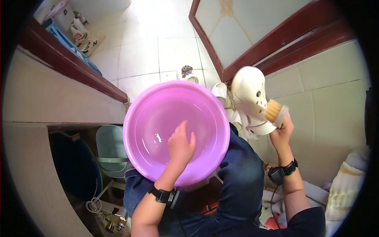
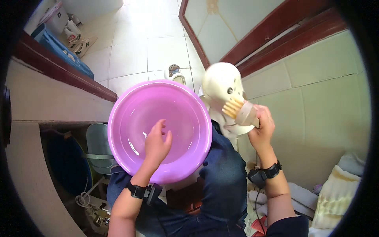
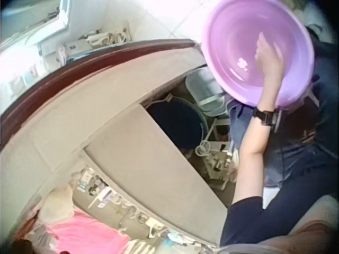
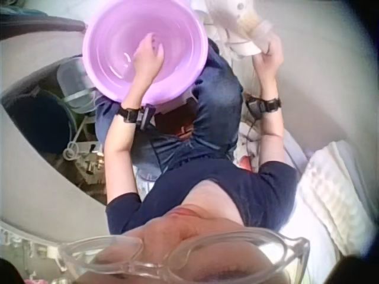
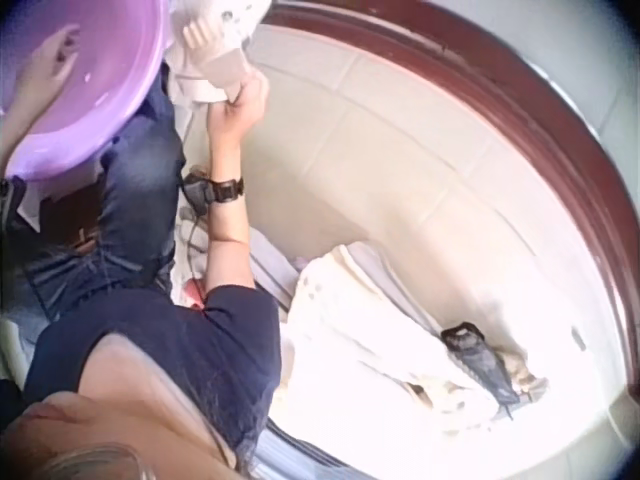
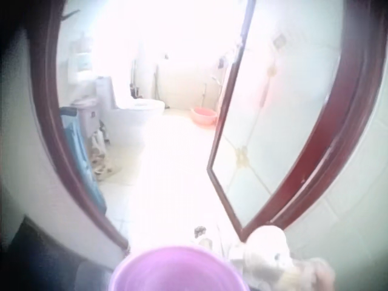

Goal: Scrubbing a pair of white clogs with a brush in a purple basin of water.

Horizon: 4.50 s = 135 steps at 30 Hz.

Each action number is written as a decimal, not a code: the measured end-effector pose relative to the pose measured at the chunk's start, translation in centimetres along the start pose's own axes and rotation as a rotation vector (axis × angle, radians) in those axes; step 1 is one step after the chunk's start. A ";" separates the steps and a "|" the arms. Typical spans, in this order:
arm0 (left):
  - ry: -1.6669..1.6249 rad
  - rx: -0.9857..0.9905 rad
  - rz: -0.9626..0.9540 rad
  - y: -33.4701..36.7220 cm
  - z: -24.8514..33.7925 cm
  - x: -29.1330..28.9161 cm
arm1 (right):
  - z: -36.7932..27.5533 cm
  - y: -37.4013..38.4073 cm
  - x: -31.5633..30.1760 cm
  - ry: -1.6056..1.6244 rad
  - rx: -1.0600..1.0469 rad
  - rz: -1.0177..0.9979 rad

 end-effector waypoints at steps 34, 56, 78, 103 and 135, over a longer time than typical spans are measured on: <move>0.373 -0.099 -0.393 0.2 -5.0 -2.1 | -6.5 -4.6 21.5 0.147 0.533 -0.952; 0.526 0.045 -0.632 -1.7 -4.3 0.4 | -6.6 -8.1 21.1 -0.090 0.278 -1.142; 0.687 -0.487 -0.776 -2.6 -10.1 -0.6 | -6.4 -5.3 18.9 -0.095 0.272 -0.867; 0.525 -0.213 -0.627 -1.2 -5.3 0.6 | -5.9 -8.6 17.2 -0.321 0.249 -1.074; -0.584 -1.057 0.102 -3.5 -11.8 -0.7 | -4.1 -7.6 20.7 -0.129 0.275 -0.931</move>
Point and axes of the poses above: each hand's wrist, its own y-axis towards the middle knuckle, its own x-axis out of the palm, z = x × y, the point moved 5 cm from there along y, towards the middle knuckle, and after that the axes turned 11 degrees about x, right-handed, at the moved point
